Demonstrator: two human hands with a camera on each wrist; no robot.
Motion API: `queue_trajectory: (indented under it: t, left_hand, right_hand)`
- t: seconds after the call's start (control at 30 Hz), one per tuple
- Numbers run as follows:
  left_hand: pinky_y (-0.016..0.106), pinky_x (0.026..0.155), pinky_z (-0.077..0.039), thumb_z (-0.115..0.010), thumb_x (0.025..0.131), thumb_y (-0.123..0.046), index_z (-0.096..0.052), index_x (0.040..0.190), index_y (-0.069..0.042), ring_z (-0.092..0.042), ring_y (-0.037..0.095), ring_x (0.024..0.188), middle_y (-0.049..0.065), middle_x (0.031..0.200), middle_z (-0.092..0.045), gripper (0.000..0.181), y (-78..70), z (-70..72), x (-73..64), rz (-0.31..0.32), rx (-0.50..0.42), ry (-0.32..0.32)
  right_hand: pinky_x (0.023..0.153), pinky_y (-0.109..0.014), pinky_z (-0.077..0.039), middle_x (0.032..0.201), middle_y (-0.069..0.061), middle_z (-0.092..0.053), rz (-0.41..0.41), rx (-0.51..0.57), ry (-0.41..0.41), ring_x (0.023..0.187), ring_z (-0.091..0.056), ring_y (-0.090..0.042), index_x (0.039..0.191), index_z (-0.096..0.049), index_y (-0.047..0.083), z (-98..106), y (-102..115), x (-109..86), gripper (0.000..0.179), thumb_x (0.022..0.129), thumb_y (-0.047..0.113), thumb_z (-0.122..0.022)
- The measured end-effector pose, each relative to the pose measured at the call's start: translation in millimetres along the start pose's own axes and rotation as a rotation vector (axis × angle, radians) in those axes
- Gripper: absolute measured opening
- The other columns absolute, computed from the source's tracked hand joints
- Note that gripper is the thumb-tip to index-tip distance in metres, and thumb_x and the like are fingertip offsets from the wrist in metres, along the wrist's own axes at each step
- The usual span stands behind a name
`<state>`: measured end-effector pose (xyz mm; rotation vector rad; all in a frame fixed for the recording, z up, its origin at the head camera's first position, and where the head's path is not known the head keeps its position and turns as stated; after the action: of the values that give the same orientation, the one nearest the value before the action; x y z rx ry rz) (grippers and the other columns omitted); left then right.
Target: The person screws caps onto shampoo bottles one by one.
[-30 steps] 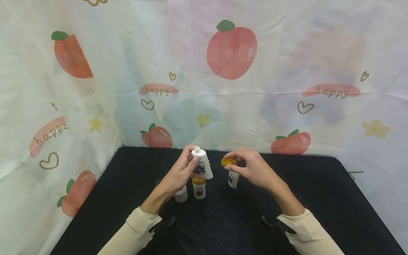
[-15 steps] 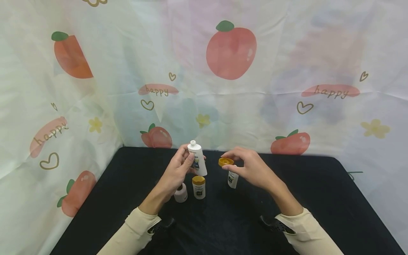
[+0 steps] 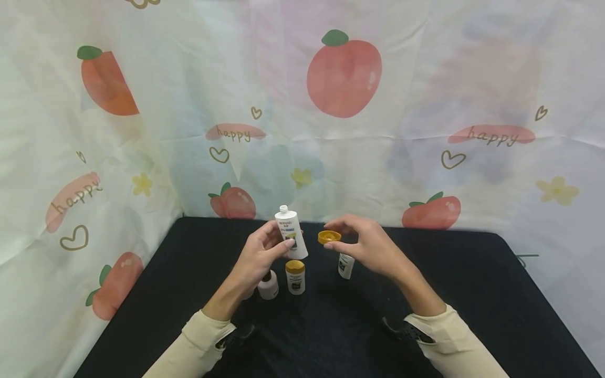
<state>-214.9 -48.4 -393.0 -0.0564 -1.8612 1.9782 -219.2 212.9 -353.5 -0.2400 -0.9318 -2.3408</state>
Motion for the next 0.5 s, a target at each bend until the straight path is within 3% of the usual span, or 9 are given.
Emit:
queue_trajectory:
  t: [0.3, 0.5]
  left_hand:
    - [0.042, 0.098, -0.055, -0.073, 0.095, -0.014, -0.056, 0.137, -0.009, -0.063, 0.023, 0.118, 0.011, 0.123, -0.066, 0.045, 0.8, 2.3, -6.0, -0.019, 0.026, -0.001]
    - [0.044, 0.095, -0.056, -0.075, 0.094, -0.014, -0.056, 0.136, -0.011, -0.065, 0.021, 0.113, 0.009, 0.123, -0.068, 0.046, 2.0, -0.6, -8.2, -0.063, 0.083, 0.025]
  right_hand:
    - [0.094, -0.036, -0.055, 0.115, 0.008, -0.069, -0.060, 0.131, 0.024, 0.106, -0.068, -0.010, 0.121, -0.069, 0.021, 2.8, 4.9, 3.7, 0.032, 0.090, 0.026, -0.079]
    - [0.094, -0.031, -0.055, 0.117, 0.007, -0.068, -0.019, 0.158, 0.034, 0.106, -0.067, -0.011, 0.125, -0.069, 0.020, 5.0, 6.9, 6.4, 0.033, 0.092, 0.020, -0.077]
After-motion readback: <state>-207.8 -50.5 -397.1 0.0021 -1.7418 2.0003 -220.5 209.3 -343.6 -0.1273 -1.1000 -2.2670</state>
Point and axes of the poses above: each hand's wrist, its own x-axis towards the middle knuckle, its own z-axis out of the back of the hand, y = z × x, the point moved 1 cm from there along x, towards the middle knuckle
